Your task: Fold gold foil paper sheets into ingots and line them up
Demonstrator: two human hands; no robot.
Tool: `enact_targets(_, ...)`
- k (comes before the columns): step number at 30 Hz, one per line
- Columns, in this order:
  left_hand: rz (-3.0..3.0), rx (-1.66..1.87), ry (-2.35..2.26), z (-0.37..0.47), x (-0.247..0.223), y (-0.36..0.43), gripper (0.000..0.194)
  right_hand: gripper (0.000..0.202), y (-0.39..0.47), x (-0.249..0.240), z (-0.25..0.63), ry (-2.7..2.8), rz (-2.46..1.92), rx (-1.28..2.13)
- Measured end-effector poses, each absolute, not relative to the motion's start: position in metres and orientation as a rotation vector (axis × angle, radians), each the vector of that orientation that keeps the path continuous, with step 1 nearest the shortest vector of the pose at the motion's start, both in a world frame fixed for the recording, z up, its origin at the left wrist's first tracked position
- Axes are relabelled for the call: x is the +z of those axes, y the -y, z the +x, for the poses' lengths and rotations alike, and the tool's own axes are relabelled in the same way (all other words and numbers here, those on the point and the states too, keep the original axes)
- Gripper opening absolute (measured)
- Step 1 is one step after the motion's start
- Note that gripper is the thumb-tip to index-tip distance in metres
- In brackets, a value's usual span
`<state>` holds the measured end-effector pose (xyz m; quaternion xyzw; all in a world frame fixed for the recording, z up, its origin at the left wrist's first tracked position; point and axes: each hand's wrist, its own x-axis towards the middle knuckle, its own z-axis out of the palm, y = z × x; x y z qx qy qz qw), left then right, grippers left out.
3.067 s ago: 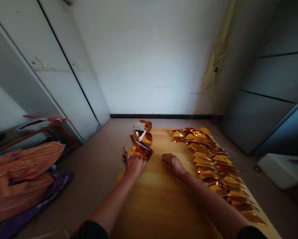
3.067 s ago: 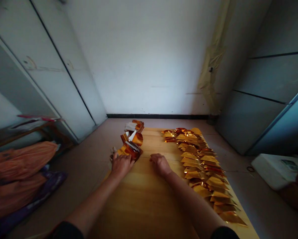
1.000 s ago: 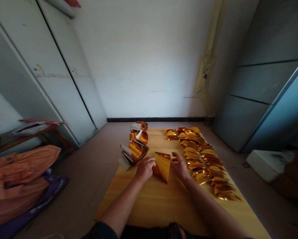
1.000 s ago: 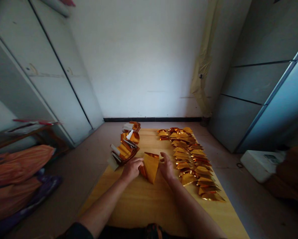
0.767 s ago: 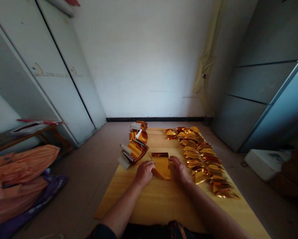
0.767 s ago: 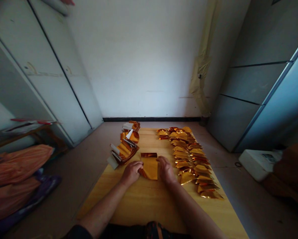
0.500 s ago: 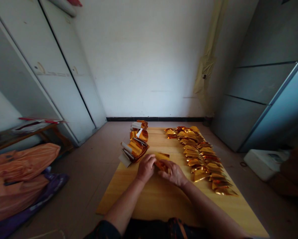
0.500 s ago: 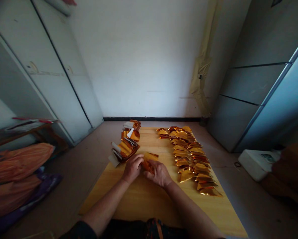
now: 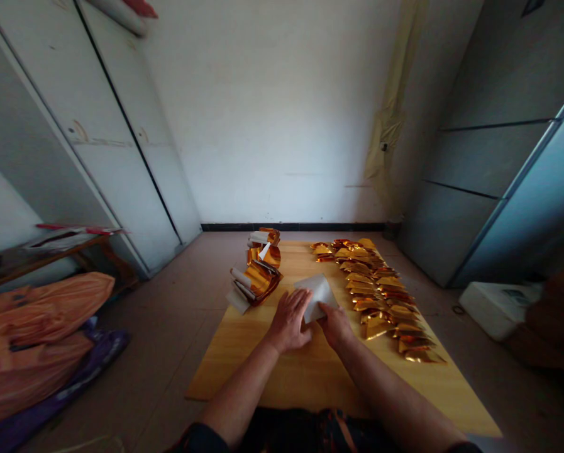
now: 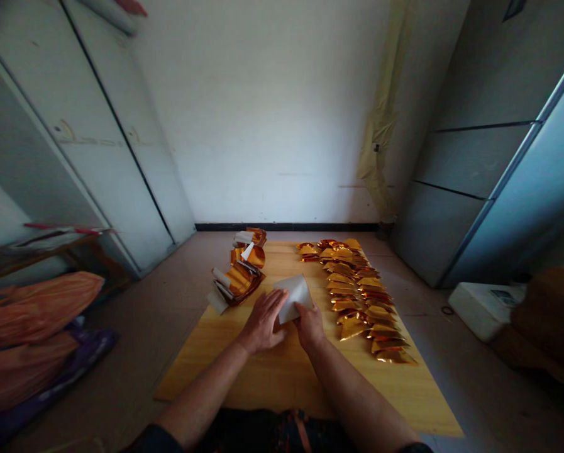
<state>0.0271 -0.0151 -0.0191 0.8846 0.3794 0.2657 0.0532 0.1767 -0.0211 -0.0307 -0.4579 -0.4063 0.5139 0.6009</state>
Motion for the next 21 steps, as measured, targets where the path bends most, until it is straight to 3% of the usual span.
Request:
enact_targets(3,2.699,0.71,-1.168,0.026,-0.035,0.018,0.08,0.032,0.033,-0.042,0.173,0.628,-0.98,1.341)
enact_targets(8,2.727,0.674,-1.081,0.025,-0.042,0.019,0.051,0.038,0.052,-0.047,0.178,0.693,-1.041,1.517)
enact_targets(13,2.71,0.609,-1.062,0.02,-0.042,0.017,0.039,0.067,0.055,-0.057,0.212,1.15,-1.359,1.235)
enact_targets(18,2.6,0.638,-1.046,0.015,-0.041,0.009,0.031,0.046,0.049,-0.056,0.233,1.799,-1.363,0.527)
enact_targets(21,2.476,0.647,-1.077,0.014,-0.036,0.006,0.028,0.021,0.042,-0.048,0.23,1.888,-1.271,0.428)
